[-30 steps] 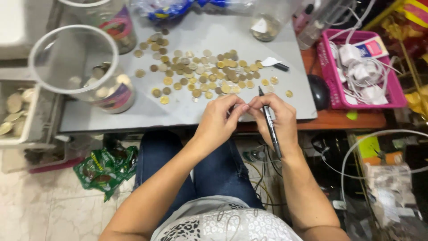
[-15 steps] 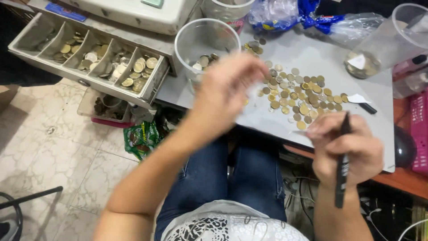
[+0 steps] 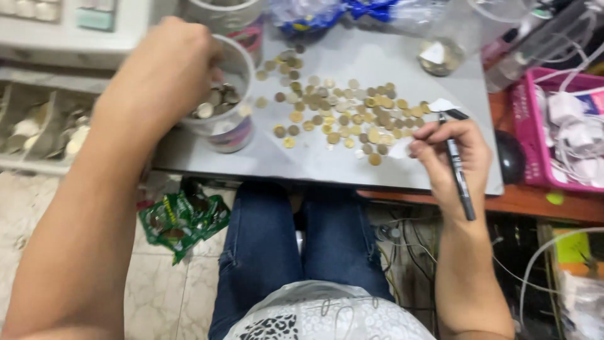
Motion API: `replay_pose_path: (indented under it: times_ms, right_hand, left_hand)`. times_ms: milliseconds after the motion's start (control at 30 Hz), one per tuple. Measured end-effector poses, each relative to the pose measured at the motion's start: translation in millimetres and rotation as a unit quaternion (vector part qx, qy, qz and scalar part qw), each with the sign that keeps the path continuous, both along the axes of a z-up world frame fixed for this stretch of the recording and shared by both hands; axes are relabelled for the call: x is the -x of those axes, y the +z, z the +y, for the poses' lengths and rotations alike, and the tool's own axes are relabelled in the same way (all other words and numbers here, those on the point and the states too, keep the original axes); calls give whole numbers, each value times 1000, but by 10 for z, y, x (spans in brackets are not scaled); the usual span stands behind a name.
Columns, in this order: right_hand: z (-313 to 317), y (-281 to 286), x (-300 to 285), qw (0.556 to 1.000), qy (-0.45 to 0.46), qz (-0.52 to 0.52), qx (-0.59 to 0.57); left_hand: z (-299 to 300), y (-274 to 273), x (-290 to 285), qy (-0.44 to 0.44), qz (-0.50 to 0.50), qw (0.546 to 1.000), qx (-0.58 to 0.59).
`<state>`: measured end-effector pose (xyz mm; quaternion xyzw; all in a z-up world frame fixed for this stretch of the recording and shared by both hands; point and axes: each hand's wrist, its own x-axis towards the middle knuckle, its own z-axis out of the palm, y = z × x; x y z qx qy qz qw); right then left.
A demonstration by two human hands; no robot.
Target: Counting and sorting coins on a desk and placing them into containers
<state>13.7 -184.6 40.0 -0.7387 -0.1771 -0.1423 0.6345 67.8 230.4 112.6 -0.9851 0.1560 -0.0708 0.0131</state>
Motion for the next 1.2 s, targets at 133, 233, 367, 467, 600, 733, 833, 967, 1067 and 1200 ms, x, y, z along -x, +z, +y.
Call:
replay_pose_path:
  times_ms: [133,233,367,467,600,733,833,967,1067,1200]
  right_hand:
    - [47,-35,58,999,8,28,-19]
    - [50,-141,81,998,20,29,-58]
    - [30,-306,185,989,23,68,-126]
    - [-163,-410,199,993,-5,61,-99]
    - [-610,-229,99,982,-163,-23,88]
    - [-1103,-375,-480,948,-237,-85,193]
    - [-1258,-422,-870,923,-203,-100,310]
    - [-1267,-337,-843,925,-158,-40,343]
    - [-1149,-138,-638,941,-149,-37,303]
    - [-1085,-101,-488,981,-129,-12,147]
  left_hand:
    - [-744,296,596,-151,-239,943,177]
    - [-1422,35,788,-200,-147,895,372]
    - [-2062,-585,766,-140,87,837,523]
    - [-2359,-936,629,-115,177,800,562]
    - [-2633,-906,165,-133,95,845,510]
    - [-2925,-992,-660,-113,40,870,478]
    - [-3047,-1006,-1108,-67,28,891,449]
    - [-3160,-1015,-1065,-61,-62,914,397]
    - [-3291,-1075,-850,-110,-28,881,460]
    - [-3472,-1274,-655,-220,71,777,585]
